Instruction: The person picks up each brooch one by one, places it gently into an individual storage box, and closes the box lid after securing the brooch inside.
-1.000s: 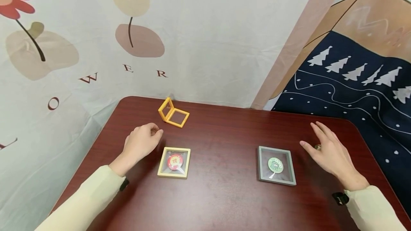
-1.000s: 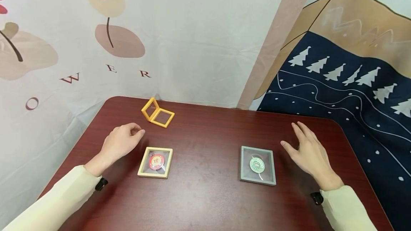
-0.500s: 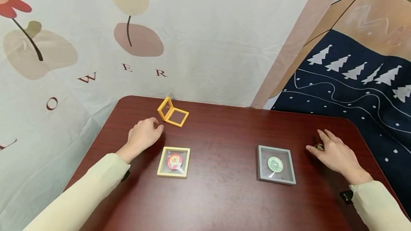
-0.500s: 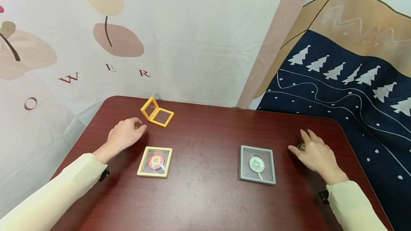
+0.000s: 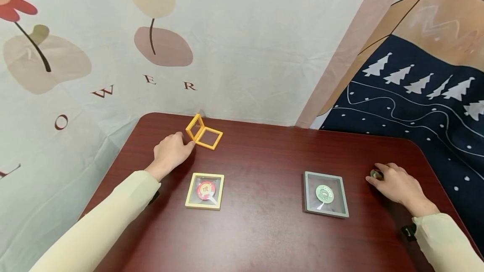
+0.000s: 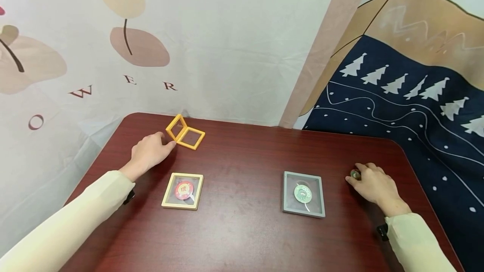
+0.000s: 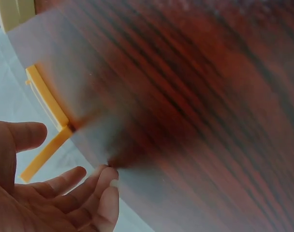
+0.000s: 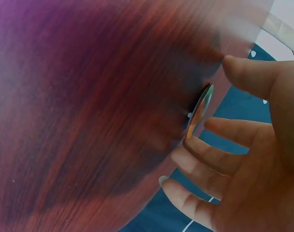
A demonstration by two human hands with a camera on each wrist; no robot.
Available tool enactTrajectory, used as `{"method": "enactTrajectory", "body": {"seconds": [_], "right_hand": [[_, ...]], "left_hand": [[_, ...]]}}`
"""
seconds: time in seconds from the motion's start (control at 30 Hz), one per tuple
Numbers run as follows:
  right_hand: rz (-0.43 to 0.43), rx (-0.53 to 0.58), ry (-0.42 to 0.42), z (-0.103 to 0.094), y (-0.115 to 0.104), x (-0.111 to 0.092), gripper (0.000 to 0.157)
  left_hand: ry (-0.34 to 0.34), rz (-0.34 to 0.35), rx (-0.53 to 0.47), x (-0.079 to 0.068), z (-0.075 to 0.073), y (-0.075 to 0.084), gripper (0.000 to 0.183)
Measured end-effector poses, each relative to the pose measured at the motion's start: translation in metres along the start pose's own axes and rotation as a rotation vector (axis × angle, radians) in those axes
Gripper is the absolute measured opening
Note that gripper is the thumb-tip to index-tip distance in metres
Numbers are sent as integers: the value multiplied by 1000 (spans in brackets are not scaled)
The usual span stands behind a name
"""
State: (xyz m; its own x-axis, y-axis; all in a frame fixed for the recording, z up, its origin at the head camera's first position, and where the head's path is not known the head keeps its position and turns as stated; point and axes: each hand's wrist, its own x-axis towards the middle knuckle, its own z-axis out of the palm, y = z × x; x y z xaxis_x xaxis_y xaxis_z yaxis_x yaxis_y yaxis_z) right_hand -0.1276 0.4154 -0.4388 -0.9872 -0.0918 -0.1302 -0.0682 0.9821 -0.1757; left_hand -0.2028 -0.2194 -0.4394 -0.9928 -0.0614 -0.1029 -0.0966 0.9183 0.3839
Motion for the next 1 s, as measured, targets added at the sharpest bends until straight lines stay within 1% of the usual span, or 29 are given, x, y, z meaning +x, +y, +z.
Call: {"method": "enactTrajectory", "body": {"seconds": [0.2, 0.37, 0.53, 0.63, 0.77, 0.83, 0.93, 1.0], "right_hand": [[-5, 17, 9, -2, 1, -2, 55], [-9, 45, 7, -3, 1, -1, 50], [-48, 60, 22, -3, 0, 3, 43], [-60, 61, 21, -4, -1, 5, 35], [-46, 64, -6, -6, -2, 6, 20], [-35, 67, -19, -6, -3, 6, 20], [-13, 77, -39, -5, -4, 6, 24], [-5, 77, -45, -5, -4, 6, 23]], "left_hand": [[23, -10, -22, 6, 2, 3, 40], [25, -17, -56, 11, 5, 6, 35], [23, -20, -96, 16, 5, 7, 31], [23, -23, -121, 17, 4, 7, 31], [16, -26, -147, 20, 3, 6, 30], [10, -23, -156, 21, 3, 6, 29], [-8, -16, -161, 22, 3, 8, 27], [-18, -15, -164, 21, 4, 10, 26]]}}
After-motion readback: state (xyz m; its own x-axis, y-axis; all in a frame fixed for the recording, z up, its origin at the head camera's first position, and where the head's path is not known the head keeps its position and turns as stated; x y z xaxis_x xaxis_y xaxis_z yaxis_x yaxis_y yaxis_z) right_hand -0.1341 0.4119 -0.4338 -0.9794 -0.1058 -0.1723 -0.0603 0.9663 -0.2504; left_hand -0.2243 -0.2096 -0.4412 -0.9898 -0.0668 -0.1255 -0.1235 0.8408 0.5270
